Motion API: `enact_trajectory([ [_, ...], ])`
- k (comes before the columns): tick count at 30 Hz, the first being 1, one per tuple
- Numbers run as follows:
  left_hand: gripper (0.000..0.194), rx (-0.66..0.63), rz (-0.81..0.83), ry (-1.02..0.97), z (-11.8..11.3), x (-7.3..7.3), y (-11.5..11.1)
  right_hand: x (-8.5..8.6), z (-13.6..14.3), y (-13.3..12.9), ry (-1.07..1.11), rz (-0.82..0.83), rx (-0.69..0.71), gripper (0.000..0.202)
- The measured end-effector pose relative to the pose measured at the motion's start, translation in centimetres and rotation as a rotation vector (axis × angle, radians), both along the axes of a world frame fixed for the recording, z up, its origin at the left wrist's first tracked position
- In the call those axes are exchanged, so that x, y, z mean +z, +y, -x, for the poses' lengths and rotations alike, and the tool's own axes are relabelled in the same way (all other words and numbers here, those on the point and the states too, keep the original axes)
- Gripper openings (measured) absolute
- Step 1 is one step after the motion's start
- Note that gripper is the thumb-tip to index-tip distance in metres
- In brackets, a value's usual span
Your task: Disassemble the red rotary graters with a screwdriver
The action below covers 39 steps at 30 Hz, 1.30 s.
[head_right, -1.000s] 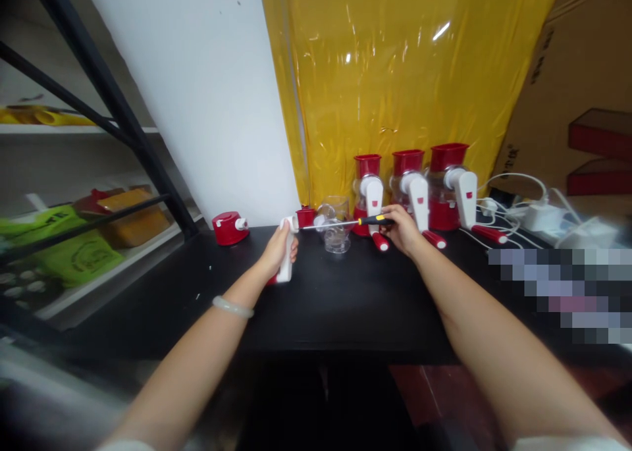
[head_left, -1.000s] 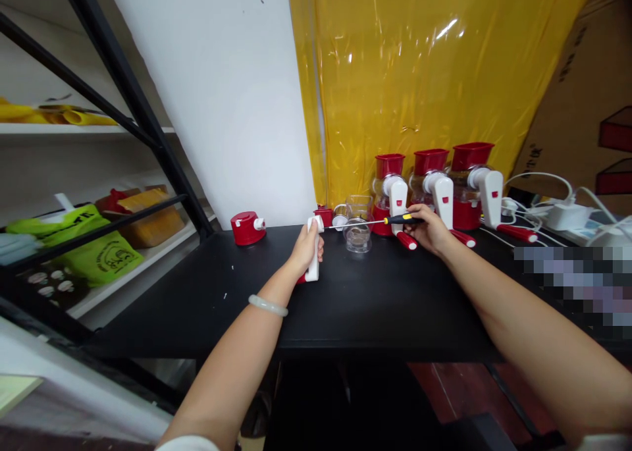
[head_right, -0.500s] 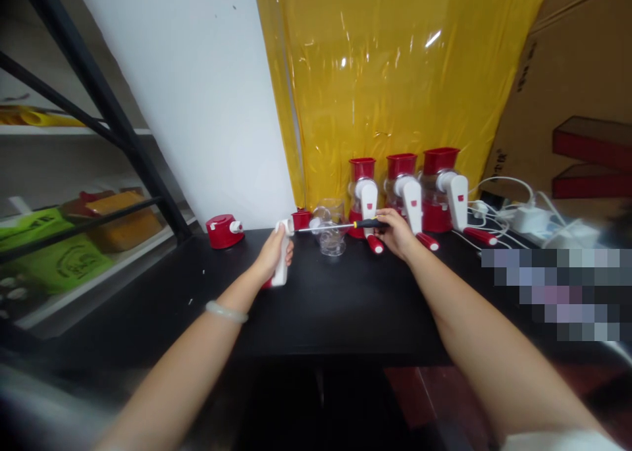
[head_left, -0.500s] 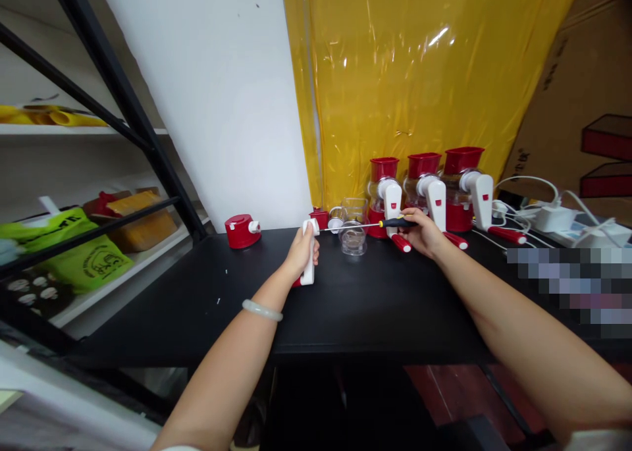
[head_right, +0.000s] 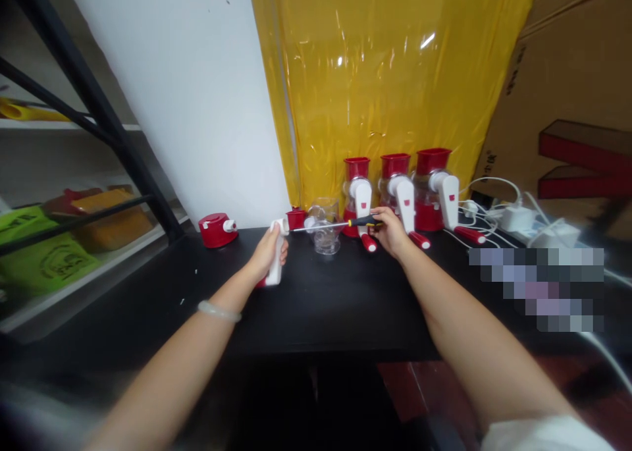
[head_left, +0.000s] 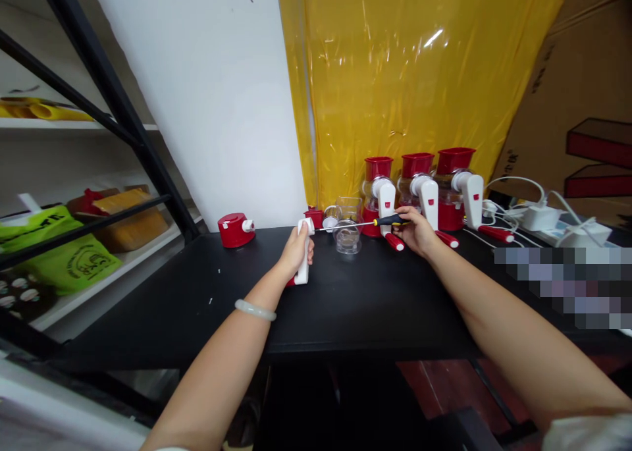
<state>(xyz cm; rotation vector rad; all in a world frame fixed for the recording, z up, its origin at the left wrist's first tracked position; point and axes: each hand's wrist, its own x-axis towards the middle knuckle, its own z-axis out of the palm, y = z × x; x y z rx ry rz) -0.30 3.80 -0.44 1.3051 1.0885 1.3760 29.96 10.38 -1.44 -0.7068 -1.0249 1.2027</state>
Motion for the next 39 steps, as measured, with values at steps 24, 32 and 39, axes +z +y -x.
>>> enact_trajectory([
  [24,0.057,0.007,-0.017,0.006,0.0,0.2,-0.1,-1.3,0.3,0.8,-0.140,-0.002,-0.162,0.041],
  [32,0.055,0.005,-0.013,0.012,0.0,0.1,-0.1,-0.9,0.3,0.5,0.050,0.109,-0.059,0.037],
  [39,0.054,0.010,-0.010,0.000,0.1,0.1,-0.1,-1.1,0.5,0.3,0.001,0.019,-0.038,0.035],
])
